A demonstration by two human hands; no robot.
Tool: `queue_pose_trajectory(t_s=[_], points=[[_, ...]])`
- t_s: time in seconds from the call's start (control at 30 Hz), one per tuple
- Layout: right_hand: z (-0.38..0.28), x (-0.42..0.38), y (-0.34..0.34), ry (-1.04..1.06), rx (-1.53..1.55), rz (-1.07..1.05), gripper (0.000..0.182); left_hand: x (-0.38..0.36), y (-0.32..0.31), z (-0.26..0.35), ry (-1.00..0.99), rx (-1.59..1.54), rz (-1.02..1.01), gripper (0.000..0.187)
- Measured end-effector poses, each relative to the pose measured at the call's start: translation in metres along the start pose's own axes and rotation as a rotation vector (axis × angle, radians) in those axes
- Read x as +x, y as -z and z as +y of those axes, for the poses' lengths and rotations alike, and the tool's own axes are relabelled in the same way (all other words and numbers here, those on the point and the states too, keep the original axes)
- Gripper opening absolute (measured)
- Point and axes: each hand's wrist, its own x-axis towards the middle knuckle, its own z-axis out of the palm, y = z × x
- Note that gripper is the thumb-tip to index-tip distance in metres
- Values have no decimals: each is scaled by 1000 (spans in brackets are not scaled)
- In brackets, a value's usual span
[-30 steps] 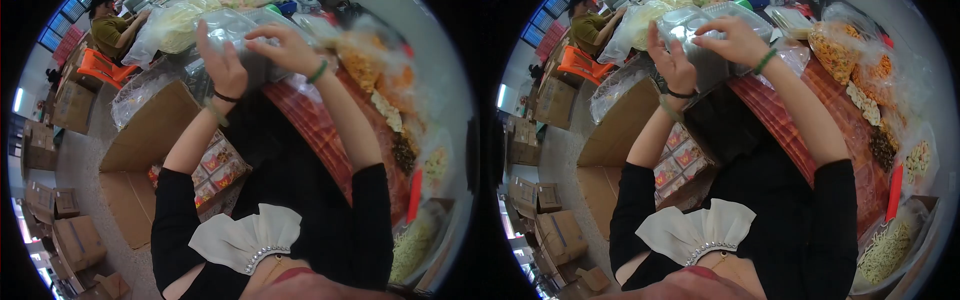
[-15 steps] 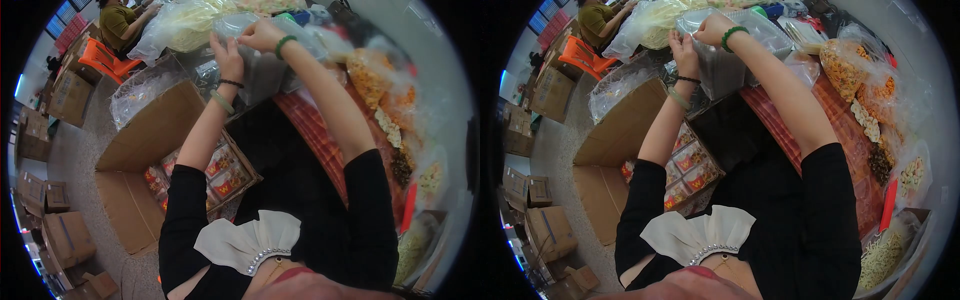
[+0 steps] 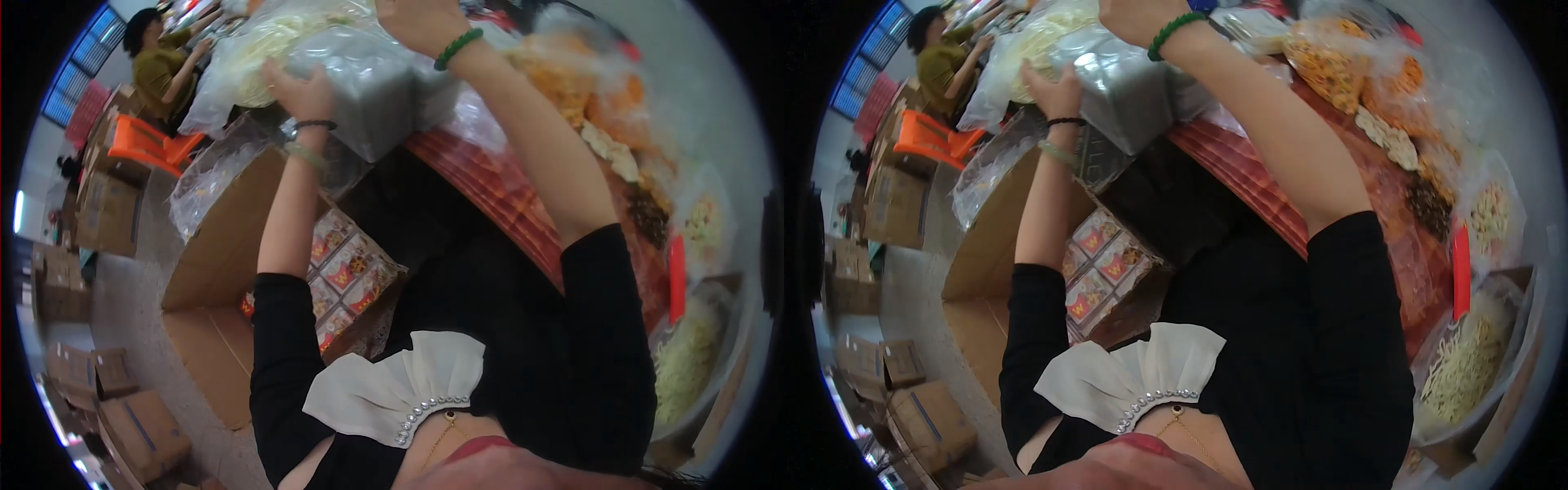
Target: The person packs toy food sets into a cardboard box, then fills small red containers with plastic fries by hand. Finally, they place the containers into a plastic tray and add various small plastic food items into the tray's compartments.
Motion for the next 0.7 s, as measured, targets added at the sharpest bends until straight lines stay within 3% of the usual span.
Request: queue_pose_trajectory(t_s=[0.1, 0.17, 0.23, 0.27, 0.37, 0.4, 0.47, 0.53, 0.6, 0.67, 0.7], points=[[138, -52, 87, -178, 79, -204, 18, -21, 15, 95, -286, -360, -4, 83], [209, -138, 181, -342, 141, -326, 18, -46, 15, 154, -270, -798, -397, 77], [240, -217, 268, -488, 245, -413, 18, -83, 9, 201, 58, -1366, -985, 73], [244, -242, 298, -540, 312, -447, 18, -105, -4, 214, 72, -1468, -1233, 70], [165, -273, 332, -612, 562, -531, 19, -198, -14, 270, 384, -1315, -1657, 71], [176, -304, 340, -715, 519, -508, 22, -232, -22, 276, 457, -1165, -1778, 68], [187, -371, 334, -805, 443, -360, 31, -303, -31, 294, 753, -1298, -1846, 63], [200, -421, 336, -875, 328, -235, 33, -355, -37, 299, 817, -1132, -1944, 61], [217, -467, 338, -936, 201, -115, 36, -393, -37, 304, 728, -1008, -1984, 61], [243, -501, 337, -730, -397, -222, 43, -416, -40, 306, 637, -889, -2006, 62], [248, -506, 337, -740, -401, -217, 43, -421, -42, 310, 320, -831, -1872, 64]])
